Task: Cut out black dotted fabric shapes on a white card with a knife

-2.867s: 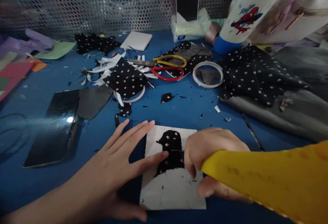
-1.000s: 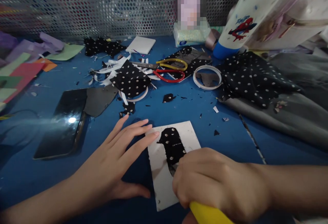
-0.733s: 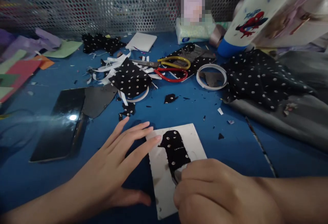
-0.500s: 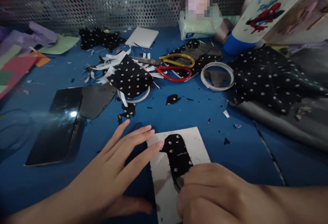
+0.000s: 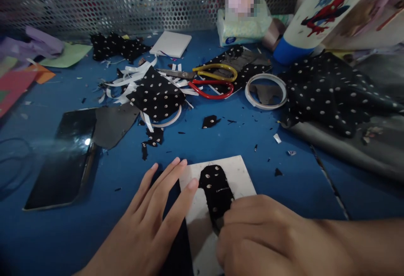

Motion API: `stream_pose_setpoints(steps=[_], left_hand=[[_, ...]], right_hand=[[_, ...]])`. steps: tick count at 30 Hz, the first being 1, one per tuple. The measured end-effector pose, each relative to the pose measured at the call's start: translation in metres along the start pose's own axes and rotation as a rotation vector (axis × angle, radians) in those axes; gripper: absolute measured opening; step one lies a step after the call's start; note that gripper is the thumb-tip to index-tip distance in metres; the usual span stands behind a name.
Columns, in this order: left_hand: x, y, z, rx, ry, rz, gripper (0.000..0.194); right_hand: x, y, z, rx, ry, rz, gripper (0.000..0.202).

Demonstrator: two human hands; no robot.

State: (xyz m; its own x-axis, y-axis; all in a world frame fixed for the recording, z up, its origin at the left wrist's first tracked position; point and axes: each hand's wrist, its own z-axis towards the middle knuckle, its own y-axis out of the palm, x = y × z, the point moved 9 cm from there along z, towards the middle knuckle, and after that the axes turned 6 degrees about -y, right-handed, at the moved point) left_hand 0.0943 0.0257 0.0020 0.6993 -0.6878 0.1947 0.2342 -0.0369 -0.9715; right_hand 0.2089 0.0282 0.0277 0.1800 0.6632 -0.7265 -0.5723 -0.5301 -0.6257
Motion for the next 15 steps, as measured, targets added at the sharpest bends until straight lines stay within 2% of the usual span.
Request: stream_pose_setpoints(steps=[2,3,8,11,15], left_hand=[[-0.002,0.0,0.0,0.008,0.004,-0.009,0.109],[-0.003,0.0,-0.001,0.007,0.006,-0.011,0.111],[-0.003,0.0,0.0,-0.026,-0.037,-0.046,0.129],[-0.002,-0.001,0.003,-0.052,-0.071,-0.072,0.131],[-0.001,-0.001,0.002,-0.077,-0.075,-0.083,0.13]], right_hand=[[-0.007,0.002,0.002,-0.085,-0.048,0.027,0.015],[-0.009,0.001,0.002,-0.076,-0.066,0.039,0.015],[-0.013,-0.009,-0.011,0.187,-0.079,0.075,0.024],[-0.013,-0.004,-0.013,0.229,-0.051,0.029,0.033],[-0.019,-0.003,-0.009,0.27,-0.205,0.08,0.026]])
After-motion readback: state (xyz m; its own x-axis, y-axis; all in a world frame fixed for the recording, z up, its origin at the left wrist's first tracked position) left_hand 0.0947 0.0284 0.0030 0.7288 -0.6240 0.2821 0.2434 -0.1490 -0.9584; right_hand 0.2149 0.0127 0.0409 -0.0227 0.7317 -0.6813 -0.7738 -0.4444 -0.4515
